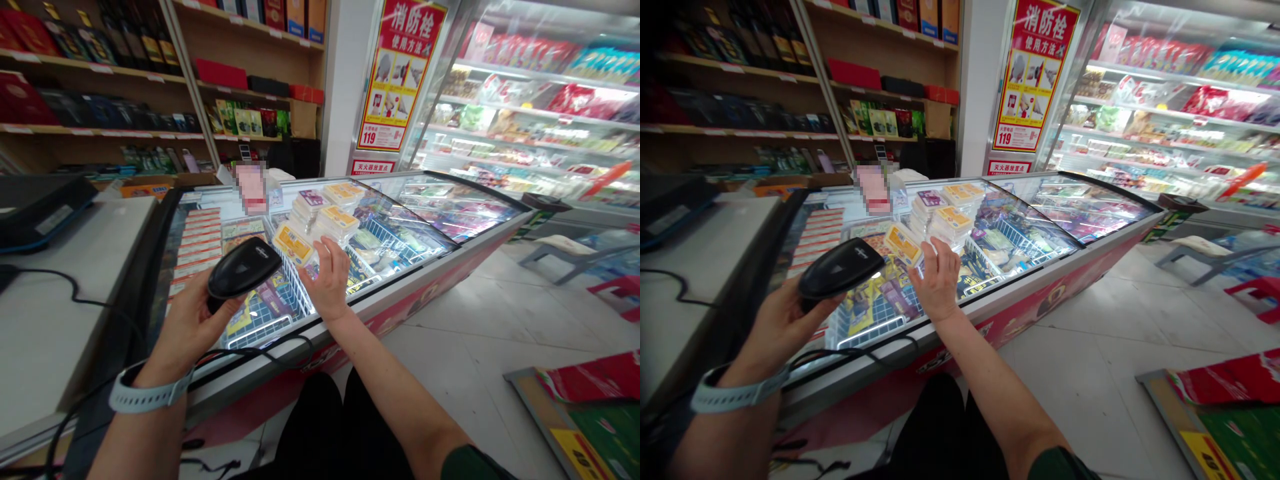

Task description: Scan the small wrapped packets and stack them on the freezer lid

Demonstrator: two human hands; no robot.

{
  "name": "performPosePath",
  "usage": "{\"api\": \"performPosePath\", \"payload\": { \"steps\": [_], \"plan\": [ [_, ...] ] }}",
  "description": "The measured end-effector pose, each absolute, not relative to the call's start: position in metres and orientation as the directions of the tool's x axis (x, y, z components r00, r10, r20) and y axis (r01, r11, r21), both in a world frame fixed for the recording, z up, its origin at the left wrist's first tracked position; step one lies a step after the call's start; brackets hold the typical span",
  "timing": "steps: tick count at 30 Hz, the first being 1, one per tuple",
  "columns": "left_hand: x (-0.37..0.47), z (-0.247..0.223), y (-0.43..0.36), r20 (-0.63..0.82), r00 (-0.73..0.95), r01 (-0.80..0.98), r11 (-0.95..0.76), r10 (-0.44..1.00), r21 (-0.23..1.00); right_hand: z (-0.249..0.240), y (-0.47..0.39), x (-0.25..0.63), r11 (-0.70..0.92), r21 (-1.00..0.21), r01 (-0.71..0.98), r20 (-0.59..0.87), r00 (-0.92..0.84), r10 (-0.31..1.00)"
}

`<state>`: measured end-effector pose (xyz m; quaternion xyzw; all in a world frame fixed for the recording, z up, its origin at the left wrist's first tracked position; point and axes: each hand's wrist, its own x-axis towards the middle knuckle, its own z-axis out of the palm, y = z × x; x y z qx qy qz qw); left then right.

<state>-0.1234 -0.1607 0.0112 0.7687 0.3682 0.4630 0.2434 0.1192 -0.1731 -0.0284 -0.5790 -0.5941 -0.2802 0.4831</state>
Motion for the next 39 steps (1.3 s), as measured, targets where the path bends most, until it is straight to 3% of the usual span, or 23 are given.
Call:
{"api": "performPosePath", "payload": {
  "steps": [13, 20, 25, 32, 34, 36, 38, 39],
  "plan": [
    [-0.126, 0.010, -0.159, 0.525, 0.321, 0.365, -0.615, 0.788, 0.699, -0.030, -0.174, 0.119, 0.216, -0.227, 0.950, 0.910, 0.128, 0.395],
    [-0.127, 0.007, -0.156, 0.554, 0.240, 0.371, -0.603, 0.797, 0.706, -0.015, -0.181, 0.128, 0.179, -0.232, 0.956, 0.910, 0.148, 0.386],
    [-0.129, 0.003, -0.151, 0.549, 0.210, 0.351, -0.587, 0.809, 0.730, 0.017, -0.175, 0.165, 0.044, -0.362, 0.931, 0.868, 0.320, 0.381],
    [-0.121, 0.012, -0.151, 0.539, 0.196, 0.370, -0.571, 0.819, 0.733, 0.047, -0.158, 0.205, -0.064, -0.493, 0.868, 0.744, 0.458, 0.487],
    [-0.122, 0.020, -0.154, 0.544, 0.209, 0.388, -0.580, 0.812, 0.716, 0.054, -0.174, 0.198, -0.010, -0.488, 0.873, 0.779, 0.441, 0.445],
    [-0.123, 0.033, -0.164, 0.578, 0.195, 0.438, -0.597, 0.793, 0.672, 0.055, -0.200, 0.180, 0.148, -0.484, 0.863, 0.821, 0.389, 0.417],
    [-0.122, 0.047, -0.182, 0.627, 0.132, 0.524, -0.591, 0.768, 0.613, 0.048, -0.233, 0.151, 0.368, -0.563, 0.740, 0.792, 0.355, 0.497],
    [-0.120, 0.053, -0.195, 0.650, 0.090, 0.571, -0.574, 0.755, 0.587, 0.043, -0.251, 0.133, 0.454, -0.649, 0.611, 0.726, 0.318, 0.610]
  ]
}}
